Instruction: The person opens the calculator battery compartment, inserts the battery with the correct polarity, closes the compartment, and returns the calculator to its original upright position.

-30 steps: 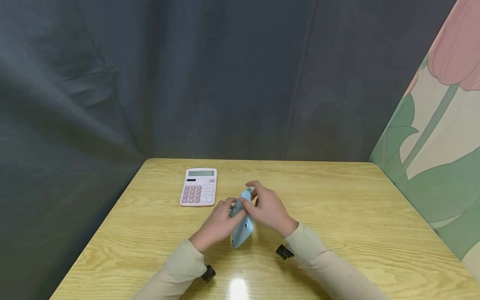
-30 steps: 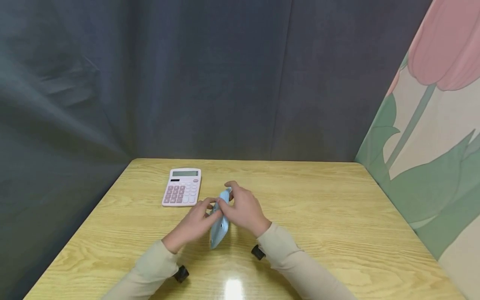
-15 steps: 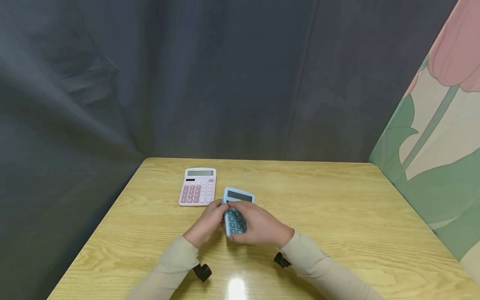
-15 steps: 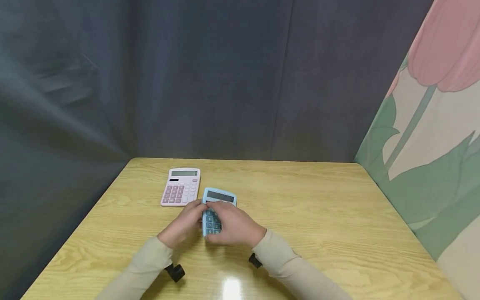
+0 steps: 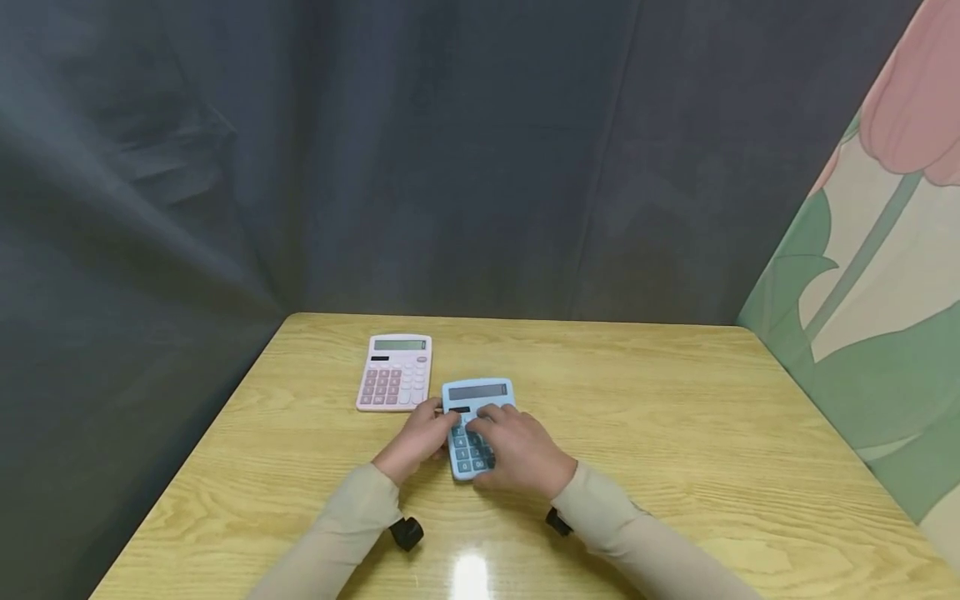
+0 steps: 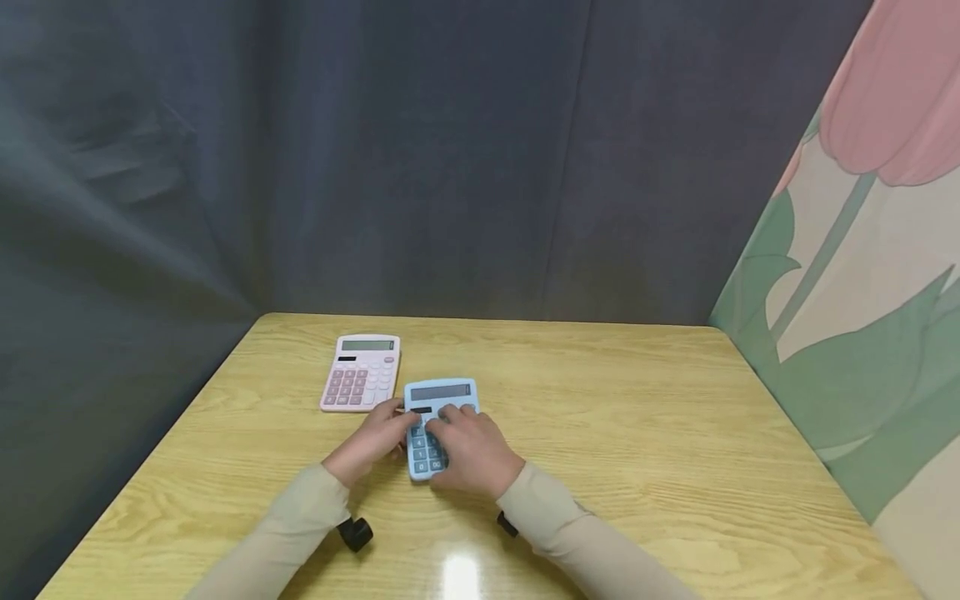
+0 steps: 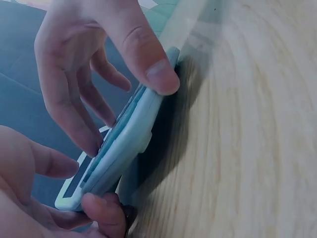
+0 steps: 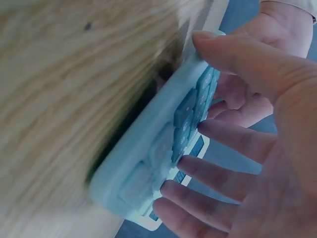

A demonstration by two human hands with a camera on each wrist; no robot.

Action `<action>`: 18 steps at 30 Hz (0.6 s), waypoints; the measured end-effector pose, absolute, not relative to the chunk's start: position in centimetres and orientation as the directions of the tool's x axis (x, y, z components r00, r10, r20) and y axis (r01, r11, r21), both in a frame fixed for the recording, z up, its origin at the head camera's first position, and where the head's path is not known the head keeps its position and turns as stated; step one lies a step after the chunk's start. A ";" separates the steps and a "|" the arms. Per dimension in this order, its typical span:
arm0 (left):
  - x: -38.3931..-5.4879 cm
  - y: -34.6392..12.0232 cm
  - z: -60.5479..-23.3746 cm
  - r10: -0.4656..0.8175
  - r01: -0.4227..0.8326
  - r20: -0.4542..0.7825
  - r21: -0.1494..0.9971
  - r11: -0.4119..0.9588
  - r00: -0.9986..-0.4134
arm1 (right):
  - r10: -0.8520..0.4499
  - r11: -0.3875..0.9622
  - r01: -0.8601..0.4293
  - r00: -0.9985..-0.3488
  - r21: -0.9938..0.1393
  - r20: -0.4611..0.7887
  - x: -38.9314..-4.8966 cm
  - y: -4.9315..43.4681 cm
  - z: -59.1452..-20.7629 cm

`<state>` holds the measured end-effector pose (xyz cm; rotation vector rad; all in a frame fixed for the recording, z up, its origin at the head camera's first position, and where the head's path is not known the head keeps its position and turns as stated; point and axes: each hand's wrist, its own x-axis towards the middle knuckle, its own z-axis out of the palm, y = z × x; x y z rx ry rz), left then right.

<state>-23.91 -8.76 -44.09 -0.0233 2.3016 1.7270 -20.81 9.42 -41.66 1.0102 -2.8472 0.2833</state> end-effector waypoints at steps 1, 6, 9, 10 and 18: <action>-24.0 -8.7 -44.1 0.138 -0.167 -0.216 0.939 0.301 -0.967 | -0.614 0.762 -0.635 -0.771 -0.129 0.170 -20.9 9.4 -41.8; -24.4 -8.4 -43.9 0.107 -0.147 -0.191 0.933 0.328 -0.976 | -0.607 0.769 -0.631 -0.771 -0.101 0.194 -21.5 9.2 -41.9; -24.6 -8.4 -43.8 0.104 -0.135 -0.182 0.927 0.349 -0.978 | -0.601 0.773 -0.626 -0.775 -0.103 0.195 -21.7 9.2 -41.9; -24.6 -8.3 -43.8 0.105 -0.128 -0.176 0.926 0.356 -0.979 | -0.600 0.774 -0.624 -0.776 -0.104 0.194 -21.7 9.1 -41.9; -24.5 -8.3 -43.9 0.123 -0.123 -0.184 0.912 0.392 -0.975 | -0.591 0.782 -0.618 -0.777 -0.084 0.216 -22.0 9.1 -42.5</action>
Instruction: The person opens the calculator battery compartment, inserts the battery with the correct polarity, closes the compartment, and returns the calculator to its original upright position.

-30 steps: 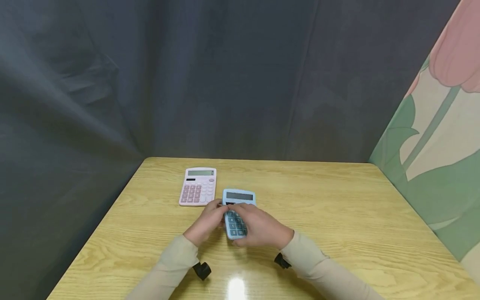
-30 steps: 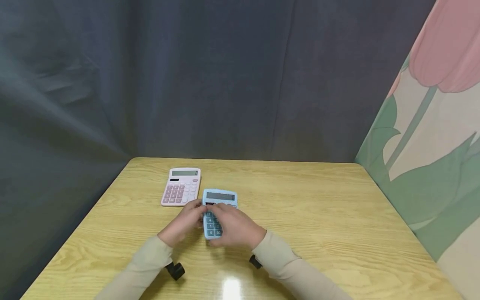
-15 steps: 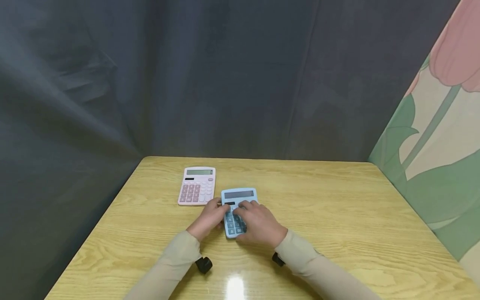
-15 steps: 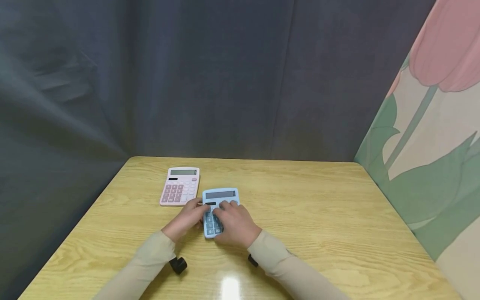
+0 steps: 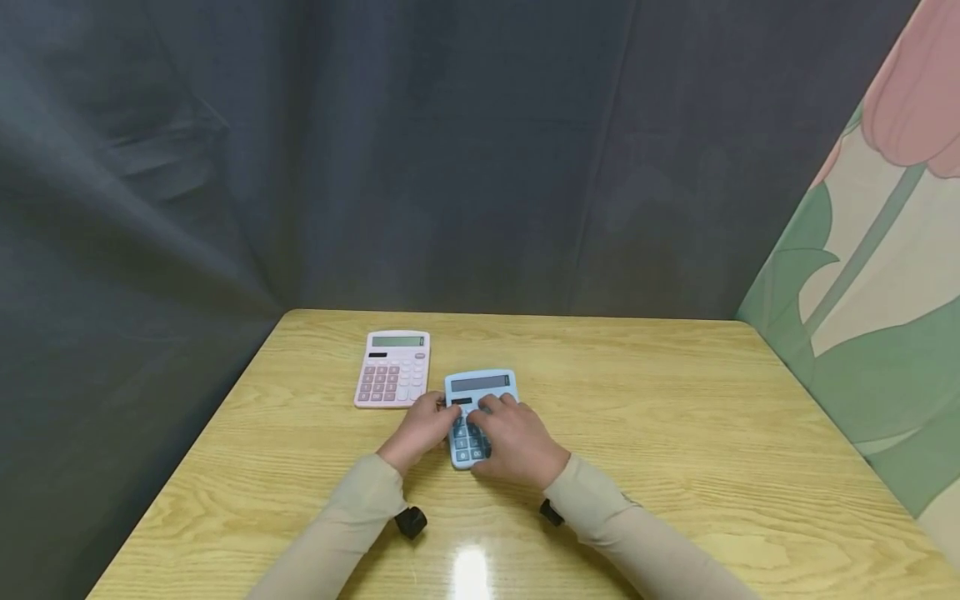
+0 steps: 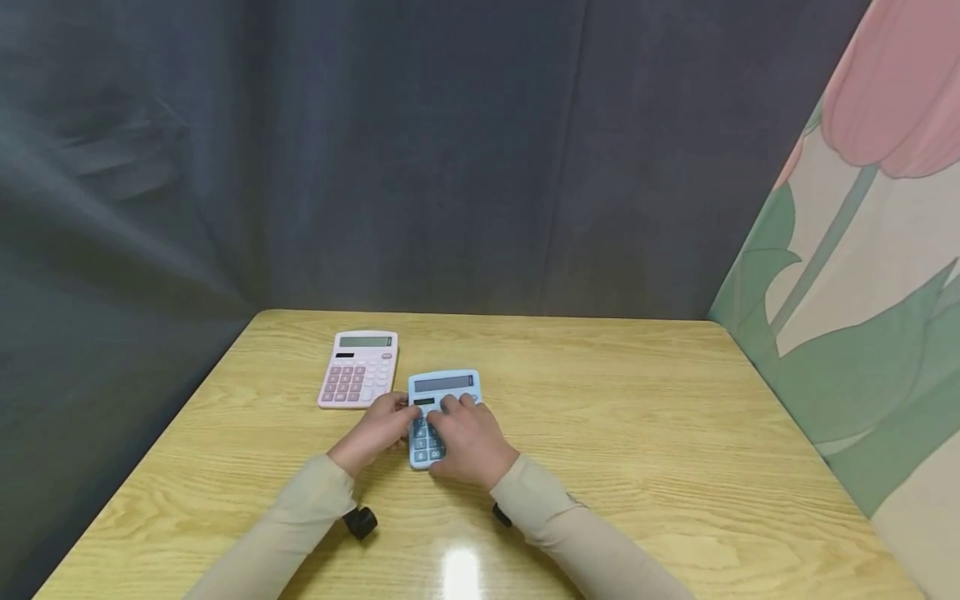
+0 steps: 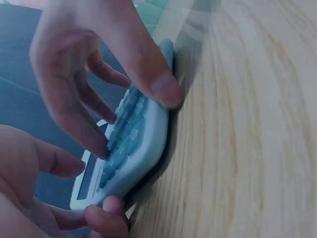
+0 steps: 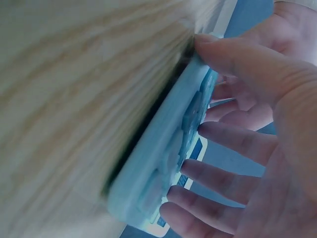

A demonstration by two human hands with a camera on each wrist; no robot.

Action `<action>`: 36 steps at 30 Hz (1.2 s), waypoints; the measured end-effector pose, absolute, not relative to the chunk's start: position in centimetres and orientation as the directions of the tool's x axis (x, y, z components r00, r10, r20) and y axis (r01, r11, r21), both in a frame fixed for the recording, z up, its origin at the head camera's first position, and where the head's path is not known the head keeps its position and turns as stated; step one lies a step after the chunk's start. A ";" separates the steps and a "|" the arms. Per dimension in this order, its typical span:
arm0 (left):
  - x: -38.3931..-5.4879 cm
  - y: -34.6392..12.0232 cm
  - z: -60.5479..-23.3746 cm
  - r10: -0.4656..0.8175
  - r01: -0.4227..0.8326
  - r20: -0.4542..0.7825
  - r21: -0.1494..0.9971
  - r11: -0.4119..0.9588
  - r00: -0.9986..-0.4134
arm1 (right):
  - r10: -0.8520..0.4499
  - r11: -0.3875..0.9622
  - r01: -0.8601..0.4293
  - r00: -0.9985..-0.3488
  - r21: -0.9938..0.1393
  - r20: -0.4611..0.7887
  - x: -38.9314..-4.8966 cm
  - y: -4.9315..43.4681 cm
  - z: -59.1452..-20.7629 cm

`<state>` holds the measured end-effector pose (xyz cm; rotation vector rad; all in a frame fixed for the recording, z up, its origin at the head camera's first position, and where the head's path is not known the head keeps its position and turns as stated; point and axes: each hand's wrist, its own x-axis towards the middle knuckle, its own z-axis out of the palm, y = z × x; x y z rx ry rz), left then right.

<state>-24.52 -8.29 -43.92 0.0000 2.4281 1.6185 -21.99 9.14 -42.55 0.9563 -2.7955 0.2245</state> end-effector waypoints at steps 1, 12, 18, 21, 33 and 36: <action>-24.4 -8.4 -43.9 0.132 -0.121 -0.186 0.911 0.394 -0.974 | -0.589 0.783 -0.617 -0.777 -0.080 0.222 -22.1 9.2 -42.7; -24.6 -11.0 -42.0 0.024 0.073 0.079 0.700 0.710 -0.997 | -0.549 0.818 -0.568 -0.817 -0.085 0.179 -24.2 9.8 -42.9; -25.8 -14.0 -41.3 -0.115 -0.030 0.100 0.610 0.792 -0.988 | -0.531 0.828 -0.549 -0.834 -0.118 0.151 -25.6 10.0 -43.0; -26.7 -15.7 -41.7 -0.165 -0.101 0.054 0.592 0.799 -0.985 | -0.518 0.836 -0.536 -0.841 -0.116 0.154 -26.3 10.0 -43.0; -28.3 -18.8 -44.3 -0.153 -0.192 -0.118 0.683 0.704 -0.981 | -0.483 0.855 -0.501 -0.864 -0.136 0.145 -27.8 10.4 -43.2; -28.4 -18.8 -44.6 -0.136 -0.161 -0.092 0.687 0.709 -0.986 | -0.464 0.868 -0.479 -0.876 -0.130 0.133 -28.1 10.6 -43.2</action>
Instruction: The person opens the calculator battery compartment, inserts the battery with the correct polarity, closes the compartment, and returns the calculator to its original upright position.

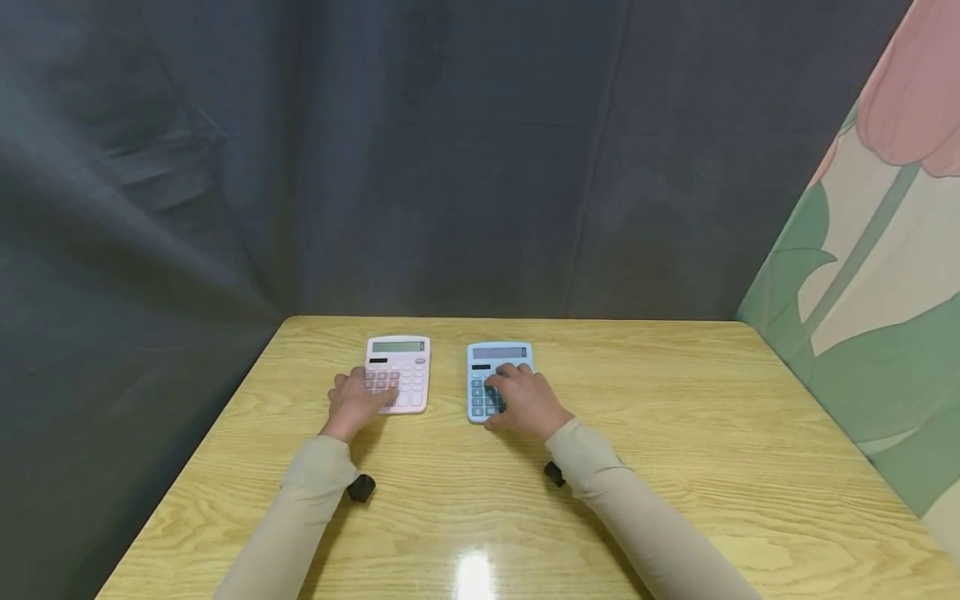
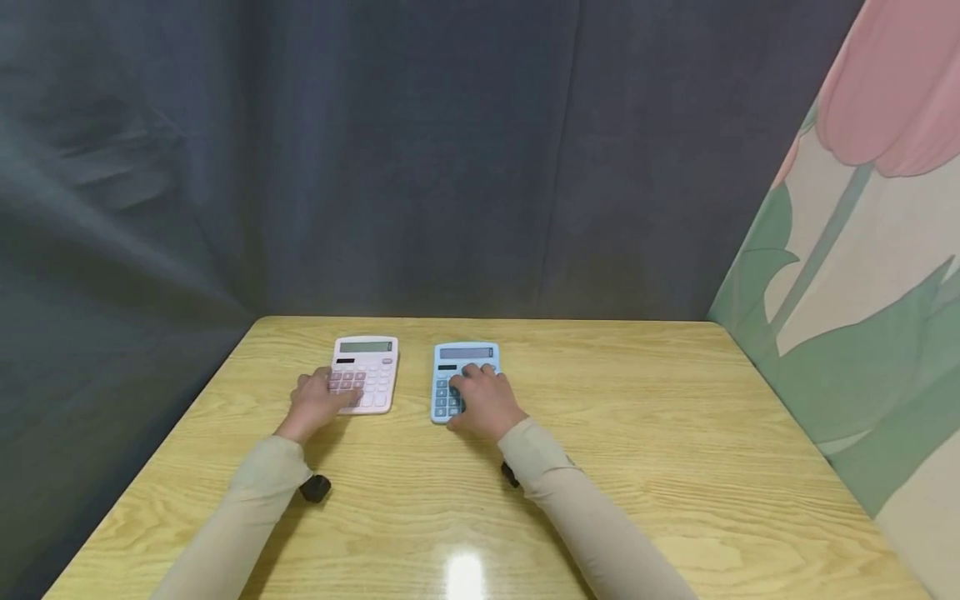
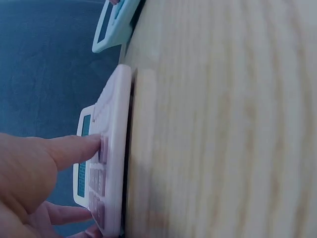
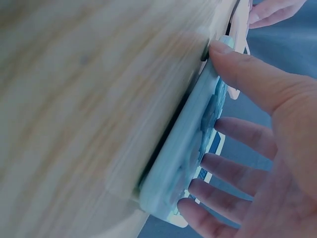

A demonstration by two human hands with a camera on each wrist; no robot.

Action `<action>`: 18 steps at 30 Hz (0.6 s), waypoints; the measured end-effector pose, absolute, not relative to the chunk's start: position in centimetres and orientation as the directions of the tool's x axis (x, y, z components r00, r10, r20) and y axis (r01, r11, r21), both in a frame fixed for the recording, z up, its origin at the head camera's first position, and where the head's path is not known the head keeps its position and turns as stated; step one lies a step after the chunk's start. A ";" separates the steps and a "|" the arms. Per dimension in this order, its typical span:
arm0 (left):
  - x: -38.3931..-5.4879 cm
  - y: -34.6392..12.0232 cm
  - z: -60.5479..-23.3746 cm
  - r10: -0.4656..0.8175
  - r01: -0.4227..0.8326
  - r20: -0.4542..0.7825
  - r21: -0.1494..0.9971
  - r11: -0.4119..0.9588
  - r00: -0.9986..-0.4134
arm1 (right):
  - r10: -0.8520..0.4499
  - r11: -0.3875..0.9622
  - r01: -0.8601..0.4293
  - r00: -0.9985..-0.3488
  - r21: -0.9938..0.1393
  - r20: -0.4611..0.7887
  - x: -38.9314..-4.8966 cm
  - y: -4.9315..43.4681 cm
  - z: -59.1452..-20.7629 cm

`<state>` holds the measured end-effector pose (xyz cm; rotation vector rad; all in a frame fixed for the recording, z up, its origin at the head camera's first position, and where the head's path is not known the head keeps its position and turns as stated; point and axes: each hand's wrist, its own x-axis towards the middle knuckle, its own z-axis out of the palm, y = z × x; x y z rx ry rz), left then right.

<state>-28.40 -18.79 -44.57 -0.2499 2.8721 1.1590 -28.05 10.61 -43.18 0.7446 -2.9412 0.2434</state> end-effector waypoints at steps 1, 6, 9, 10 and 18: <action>-28.4 -18.7 -44.6 -0.129 -0.153 -0.087 0.690 0.708 -0.988 | -0.458 0.872 -0.473 -0.879 -0.130 0.130 -28.1 10.7 -43.2; -28.0 -17.7 -44.5 -0.113 -0.146 -0.092 0.702 0.697 -0.989 | -0.447 0.878 -0.460 -0.887 -0.136 0.118 -28.2 10.7 -43.0; -27.6 -16.9 -44.4 -0.112 -0.150 -0.100 0.702 0.696 -0.989 | -0.447 0.877 -0.459 -0.888 -0.139 0.109 -28.3 10.6 -42.9; -27.5 -16.7 -44.4 -0.109 -0.146 -0.097 0.701 0.698 -0.989 | -0.445 0.878 -0.457 -0.889 -0.141 0.106 -28.3 10.5 -43.0; -26.8 -14.8 -44.8 -0.098 -0.124 -0.077 0.701 0.702 -0.992 | -0.447 0.877 -0.456 -0.890 -0.153 0.087 -28.2 10.8 -43.1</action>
